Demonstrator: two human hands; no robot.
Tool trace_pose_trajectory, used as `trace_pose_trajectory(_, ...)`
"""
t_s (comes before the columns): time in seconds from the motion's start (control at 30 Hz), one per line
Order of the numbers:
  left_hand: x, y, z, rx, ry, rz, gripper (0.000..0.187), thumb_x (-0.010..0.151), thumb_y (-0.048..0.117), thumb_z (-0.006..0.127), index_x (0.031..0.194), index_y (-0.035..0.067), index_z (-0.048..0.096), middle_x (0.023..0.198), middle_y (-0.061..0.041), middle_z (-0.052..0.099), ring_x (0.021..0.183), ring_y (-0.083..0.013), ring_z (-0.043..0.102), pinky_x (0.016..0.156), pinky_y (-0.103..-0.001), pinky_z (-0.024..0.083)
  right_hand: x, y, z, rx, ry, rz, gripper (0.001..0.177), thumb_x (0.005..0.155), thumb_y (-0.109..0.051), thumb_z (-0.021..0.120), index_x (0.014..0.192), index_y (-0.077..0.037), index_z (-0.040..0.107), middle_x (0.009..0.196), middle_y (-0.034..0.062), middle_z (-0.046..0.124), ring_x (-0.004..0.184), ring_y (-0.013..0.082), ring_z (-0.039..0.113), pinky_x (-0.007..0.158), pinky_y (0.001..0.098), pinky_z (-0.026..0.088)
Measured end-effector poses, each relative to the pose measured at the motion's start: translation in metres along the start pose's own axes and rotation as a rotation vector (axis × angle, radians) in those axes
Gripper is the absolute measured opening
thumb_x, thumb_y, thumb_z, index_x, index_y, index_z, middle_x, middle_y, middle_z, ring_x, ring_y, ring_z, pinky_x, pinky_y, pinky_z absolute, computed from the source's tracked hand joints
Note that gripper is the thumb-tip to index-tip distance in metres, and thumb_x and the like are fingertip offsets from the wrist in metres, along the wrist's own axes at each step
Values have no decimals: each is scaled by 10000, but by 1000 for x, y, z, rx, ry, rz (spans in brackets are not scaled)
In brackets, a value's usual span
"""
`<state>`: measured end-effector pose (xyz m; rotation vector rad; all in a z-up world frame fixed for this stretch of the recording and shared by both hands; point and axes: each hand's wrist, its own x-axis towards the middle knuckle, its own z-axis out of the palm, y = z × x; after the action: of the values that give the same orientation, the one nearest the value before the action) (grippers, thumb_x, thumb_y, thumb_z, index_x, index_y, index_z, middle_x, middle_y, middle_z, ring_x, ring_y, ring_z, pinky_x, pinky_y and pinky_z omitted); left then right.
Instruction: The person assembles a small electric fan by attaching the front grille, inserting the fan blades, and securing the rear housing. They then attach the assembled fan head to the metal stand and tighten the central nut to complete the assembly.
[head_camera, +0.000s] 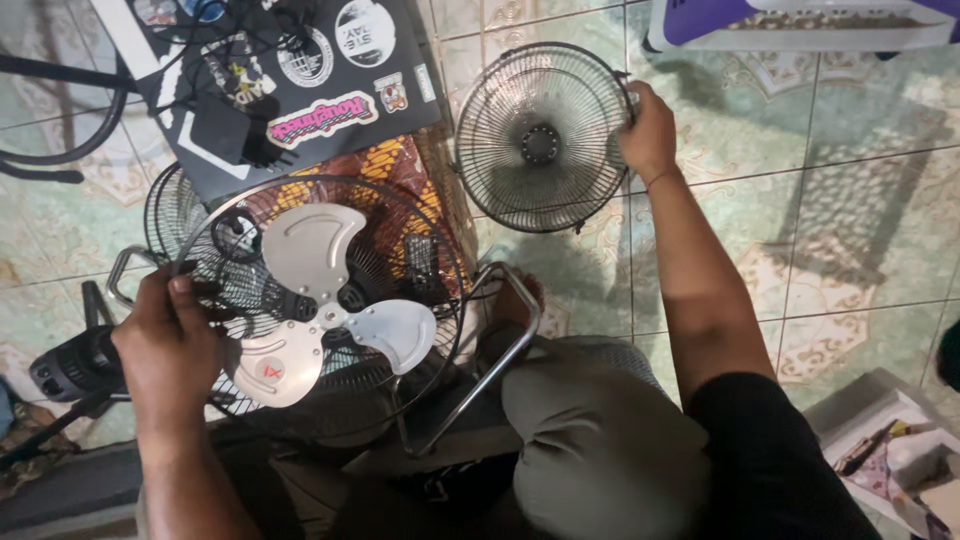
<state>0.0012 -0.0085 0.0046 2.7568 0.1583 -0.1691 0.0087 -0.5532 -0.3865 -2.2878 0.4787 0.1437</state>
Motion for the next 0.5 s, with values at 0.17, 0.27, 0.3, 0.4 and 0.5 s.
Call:
trace_pose_trajectory(0.17,2,-4,1,48,9,6,219,1156,114,524,1209,-33,678,912,-237,707,796,-373,713,699,-446,535,-20,16,9,-40,128,-118,473,851,55,645,1316,-35,639,1134,224,678,1003,396,667,881,458,543)
trace_pose_trajectory(0.27,0,-11,4,-73,10,3,222,1136,118,502,1181,-34,657,915,-227,712,774,-369,733,697,-456,548,-25,4,-9,-278,215,-337,635,719,-92,770,1311,69,610,1137,291,648,997,440,645,896,478,538)
trace_pose_trajectory(0.3,0,-15,8,-25,48,87,213,1150,125,516,1160,-31,660,931,-235,718,810,-408,715,721,-486,537,-26,-13,-14,-392,277,-464,759,641,-165,831,1304,121,597,1130,327,635,986,464,635,894,488,537)
trace_pose_trajectory(0.4,2,-26,14,-86,19,0,234,1121,156,507,1186,-12,655,819,-247,696,780,-434,709,682,-519,519,-38,-80,-48,-84,42,-271,533,899,-68,772,1377,76,585,1193,278,610,1029,392,638,855,422,550)
trace_pose_trajectory(0.5,4,-29,18,-176,100,80,229,1092,153,524,1182,-12,654,831,-266,688,775,-460,682,673,-542,503,-56,-174,-81,61,-316,-78,444,983,-229,744,1362,-25,634,1150,156,724,991,259,710,886,376,560)
